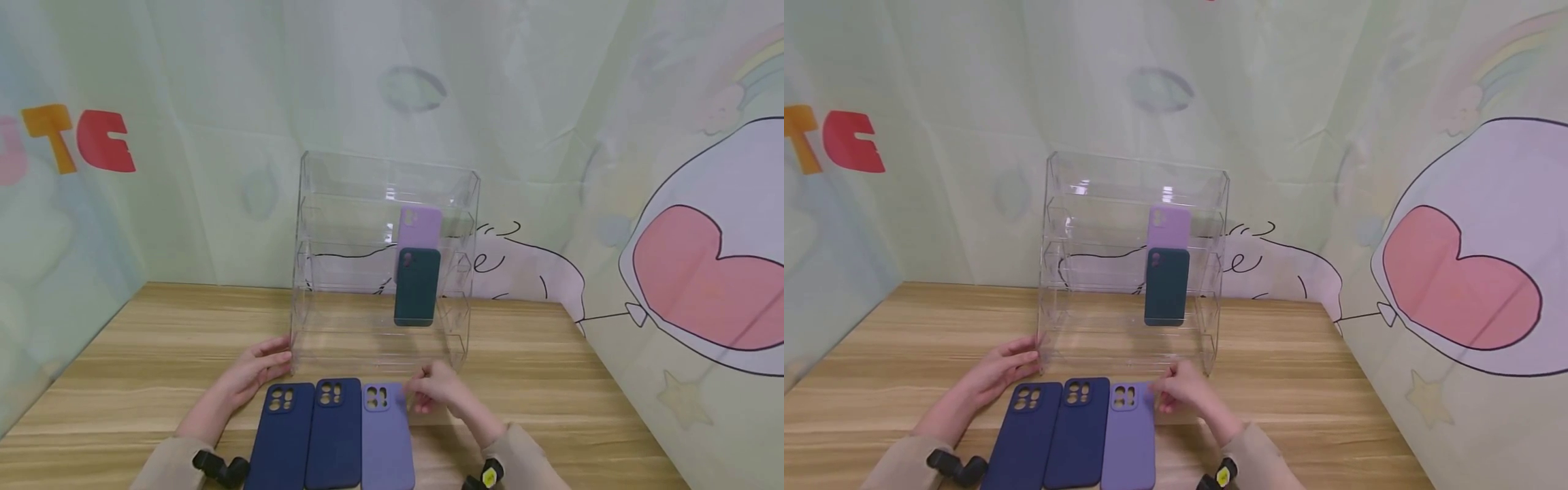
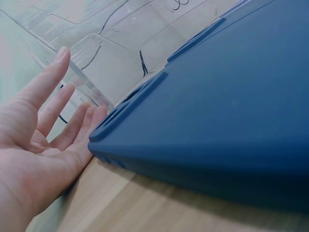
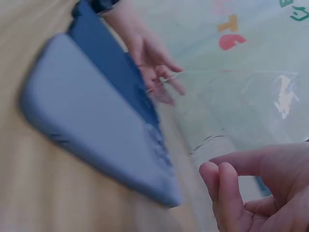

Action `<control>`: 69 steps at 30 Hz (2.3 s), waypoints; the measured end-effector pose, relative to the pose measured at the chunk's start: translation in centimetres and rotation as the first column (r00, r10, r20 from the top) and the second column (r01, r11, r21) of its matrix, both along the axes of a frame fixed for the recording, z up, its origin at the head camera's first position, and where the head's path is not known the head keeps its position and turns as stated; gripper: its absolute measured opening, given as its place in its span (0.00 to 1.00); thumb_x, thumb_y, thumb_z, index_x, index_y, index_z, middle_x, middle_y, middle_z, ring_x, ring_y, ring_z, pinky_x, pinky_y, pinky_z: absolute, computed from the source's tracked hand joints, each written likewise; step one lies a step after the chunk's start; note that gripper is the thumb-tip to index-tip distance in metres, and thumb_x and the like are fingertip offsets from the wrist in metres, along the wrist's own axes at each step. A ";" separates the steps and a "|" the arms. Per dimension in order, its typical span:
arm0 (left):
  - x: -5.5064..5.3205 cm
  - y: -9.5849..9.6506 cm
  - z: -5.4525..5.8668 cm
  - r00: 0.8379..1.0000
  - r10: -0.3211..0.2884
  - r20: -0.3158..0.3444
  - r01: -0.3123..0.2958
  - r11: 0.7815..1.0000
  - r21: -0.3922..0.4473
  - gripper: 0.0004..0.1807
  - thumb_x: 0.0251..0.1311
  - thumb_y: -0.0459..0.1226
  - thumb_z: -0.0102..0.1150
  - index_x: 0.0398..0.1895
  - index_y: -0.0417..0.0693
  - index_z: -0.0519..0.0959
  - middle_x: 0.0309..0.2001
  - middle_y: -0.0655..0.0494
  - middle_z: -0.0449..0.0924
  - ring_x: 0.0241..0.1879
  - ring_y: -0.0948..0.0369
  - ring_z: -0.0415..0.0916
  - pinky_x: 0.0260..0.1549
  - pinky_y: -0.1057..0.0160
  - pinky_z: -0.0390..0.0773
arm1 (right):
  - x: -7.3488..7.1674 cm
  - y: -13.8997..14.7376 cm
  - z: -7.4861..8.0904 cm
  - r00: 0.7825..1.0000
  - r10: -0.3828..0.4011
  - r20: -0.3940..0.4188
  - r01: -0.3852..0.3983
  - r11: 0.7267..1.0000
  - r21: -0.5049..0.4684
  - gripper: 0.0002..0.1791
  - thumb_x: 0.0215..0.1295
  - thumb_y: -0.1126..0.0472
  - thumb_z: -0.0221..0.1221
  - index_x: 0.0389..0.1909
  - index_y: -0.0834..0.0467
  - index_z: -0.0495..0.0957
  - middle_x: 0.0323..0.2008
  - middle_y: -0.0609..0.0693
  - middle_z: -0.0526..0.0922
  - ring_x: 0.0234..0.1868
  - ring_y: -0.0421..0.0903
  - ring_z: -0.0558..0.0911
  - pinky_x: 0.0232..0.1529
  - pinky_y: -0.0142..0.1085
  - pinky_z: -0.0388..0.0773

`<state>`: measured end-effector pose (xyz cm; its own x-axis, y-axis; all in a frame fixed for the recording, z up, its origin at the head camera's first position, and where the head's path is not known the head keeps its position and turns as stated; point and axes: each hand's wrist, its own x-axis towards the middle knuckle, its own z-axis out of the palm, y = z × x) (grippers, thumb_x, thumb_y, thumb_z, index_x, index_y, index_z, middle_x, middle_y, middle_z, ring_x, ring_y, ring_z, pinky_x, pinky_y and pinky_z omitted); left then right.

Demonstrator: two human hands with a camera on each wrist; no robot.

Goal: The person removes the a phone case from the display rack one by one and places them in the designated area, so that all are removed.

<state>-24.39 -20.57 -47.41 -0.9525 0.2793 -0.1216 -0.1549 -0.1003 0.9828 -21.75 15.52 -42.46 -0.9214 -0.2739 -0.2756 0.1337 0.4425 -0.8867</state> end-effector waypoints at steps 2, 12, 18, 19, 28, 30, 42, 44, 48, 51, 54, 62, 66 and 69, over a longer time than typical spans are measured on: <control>0.0 0.0 0.0 1.000 -0.003 -0.001 0.003 1.000 -0.001 0.42 0.68 0.36 0.56 0.74 0.25 0.43 0.74 0.29 0.44 0.48 0.74 0.75 0.51 0.70 0.79 | -0.6 0.1 0.8 1.000 0.002 -0.002 -0.002 1.000 0.012 0.09 0.62 0.64 0.62 0.26 0.61 0.73 0.15 0.47 0.74 0.15 0.37 0.76 0.17 0.25 0.76; -0.1 -0.1 -0.1 1.000 -0.006 -0.002 0.006 1.000 0.004 0.41 0.69 0.35 0.55 0.74 0.25 0.43 0.73 0.31 0.48 0.48 0.73 0.76 0.51 0.70 0.79 | -2.8 0.5 5.5 0.997 0.073 -0.006 -0.073 0.997 0.019 0.11 0.64 0.64 0.61 0.41 0.67 0.74 0.25 0.52 0.80 0.22 0.39 0.80 0.30 0.34 0.84; -0.2 0.0 -0.1 1.000 -0.005 0.001 0.005 1.000 0.010 0.41 0.69 0.35 0.55 0.74 0.25 0.43 0.71 0.33 0.52 0.48 0.72 0.77 0.52 0.69 0.79 | -3.7 1.0 8.5 0.977 0.161 -0.141 -0.155 0.987 0.047 0.17 0.64 0.63 0.61 0.48 0.70 0.74 0.31 0.53 0.82 0.31 0.45 0.84 0.42 0.44 0.86; -0.2 0.0 -0.1 1.000 -0.005 0.001 0.005 1.000 0.012 0.41 0.69 0.35 0.55 0.74 0.25 0.43 0.71 0.33 0.52 0.48 0.72 0.77 0.52 0.69 0.79 | -3.8 1.1 9.0 0.972 0.170 -0.163 -0.164 0.985 0.053 0.18 0.64 0.63 0.62 0.49 0.70 0.74 0.32 0.53 0.82 0.32 0.46 0.84 0.42 0.43 0.86; -0.2 0.0 -0.1 1.000 -0.005 0.010 0.005 1.000 0.015 0.41 0.69 0.34 0.54 0.74 0.25 0.42 0.73 0.28 0.42 0.48 0.74 0.76 0.51 0.70 0.79 | -5.7 1.0 11.8 0.927 0.071 -0.369 -0.048 0.996 0.071 0.23 0.63 0.62 0.64 0.55 0.67 0.72 0.46 0.59 0.81 0.46 0.49 0.81 0.49 0.39 0.80; -0.2 0.0 -0.1 1.000 -0.002 0.009 0.002 1.000 0.016 0.41 0.69 0.34 0.55 0.74 0.25 0.43 0.73 0.28 0.44 0.48 0.74 0.76 0.51 0.70 0.79 | -6.2 0.9 12.2 0.908 0.006 -0.420 0.013 0.999 0.043 0.23 0.62 0.63 0.64 0.56 0.67 0.72 0.49 0.61 0.80 0.49 0.52 0.80 0.52 0.41 0.79; -0.2 -0.1 -0.2 1.000 -0.012 0.006 0.012 1.000 0.012 0.41 0.69 0.34 0.54 0.74 0.25 0.43 0.73 0.31 0.47 0.49 0.74 0.75 0.51 0.70 0.79 | -8.0 0.9 12.7 0.832 -0.204 -0.516 0.226 0.974 -0.022 0.27 0.61 0.66 0.64 0.61 0.64 0.69 0.61 0.60 0.74 0.62 0.55 0.72 0.63 0.48 0.74; -0.2 -0.1 -0.2 1.000 -0.017 0.007 0.017 1.000 0.008 0.41 0.69 0.35 0.54 0.74 0.26 0.43 0.74 0.30 0.44 0.49 0.74 0.75 0.51 0.70 0.79 | -8.2 0.9 12.5 0.834 -0.208 -0.511 0.229 0.973 -0.024 0.29 0.61 0.66 0.64 0.63 0.63 0.68 0.63 0.59 0.72 0.64 0.55 0.71 0.64 0.48 0.73; -0.1 -0.1 -0.2 1.000 -0.020 0.008 0.020 1.000 0.005 0.41 0.70 0.35 0.53 0.74 0.26 0.42 0.74 0.28 0.41 0.49 0.74 0.74 0.51 0.70 0.79 | -8.3 0.8 12.2 0.837 -0.186 -0.515 0.211 0.977 -0.010 0.33 0.62 0.66 0.63 0.68 0.62 0.64 0.68 0.58 0.68 0.68 0.55 0.68 0.65 0.48 0.72; -0.1 -0.1 -0.2 1.000 -0.023 0.006 0.023 1.000 0.004 0.41 0.70 0.35 0.53 0.74 0.26 0.42 0.74 0.28 0.41 0.49 0.74 0.74 0.51 0.70 0.78 | -8.4 0.7 12.0 0.832 -0.172 -0.528 0.200 0.980 -0.005 0.35 0.63 0.67 0.62 0.70 0.62 0.62 0.69 0.59 0.67 0.68 0.55 0.68 0.66 0.48 0.72; -0.2 -0.1 -0.2 1.000 -0.021 0.001 0.021 1.000 0.000 0.41 0.70 0.35 0.53 0.74 0.26 0.42 0.73 0.28 0.44 0.49 0.75 0.74 0.51 0.70 0.78 | -8.5 0.5 11.9 0.833 -0.169 -0.526 0.189 0.982 -0.017 0.36 0.63 0.67 0.61 0.71 0.62 0.61 0.70 0.59 0.66 0.68 0.56 0.68 0.66 0.49 0.71; -0.1 -0.1 0.0 1.000 -0.024 -0.006 0.024 1.000 -0.002 0.41 0.70 0.35 0.53 0.74 0.26 0.42 0.74 0.28 0.40 0.50 0.75 0.73 0.52 0.70 0.78 | -8.7 0.4 11.4 0.838 -0.188 -0.513 0.203 0.979 -0.026 0.34 0.65 0.68 0.58 0.72 0.62 0.60 0.68 0.60 0.67 0.66 0.57 0.70 0.63 0.51 0.73; 0.0 0.0 0.0 1.000 -0.016 -0.002 0.016 1.000 0.001 0.41 0.70 0.35 0.53 0.74 0.26 0.42 0.74 0.27 0.40 0.50 0.75 0.73 0.52 0.70 0.78 | -8.6 0.3 11.1 0.831 -0.194 -0.521 0.208 0.978 -0.031 0.32 0.66 0.68 0.57 0.70 0.65 0.61 0.65 0.63 0.69 0.63 0.59 0.71 0.62 0.51 0.73; 0.0 0.0 0.0 1.000 -0.011 0.001 0.011 1.000 0.001 0.41 0.70 0.35 0.53 0.74 0.25 0.42 0.74 0.27 0.41 0.49 0.74 0.73 0.51 0.70 0.78 | -8.4 0.1 11.0 0.830 -0.196 -0.522 0.215 0.976 -0.026 0.30 0.67 0.68 0.56 0.69 0.66 0.62 0.63 0.64 0.71 0.61 0.59 0.72 0.62 0.52 0.73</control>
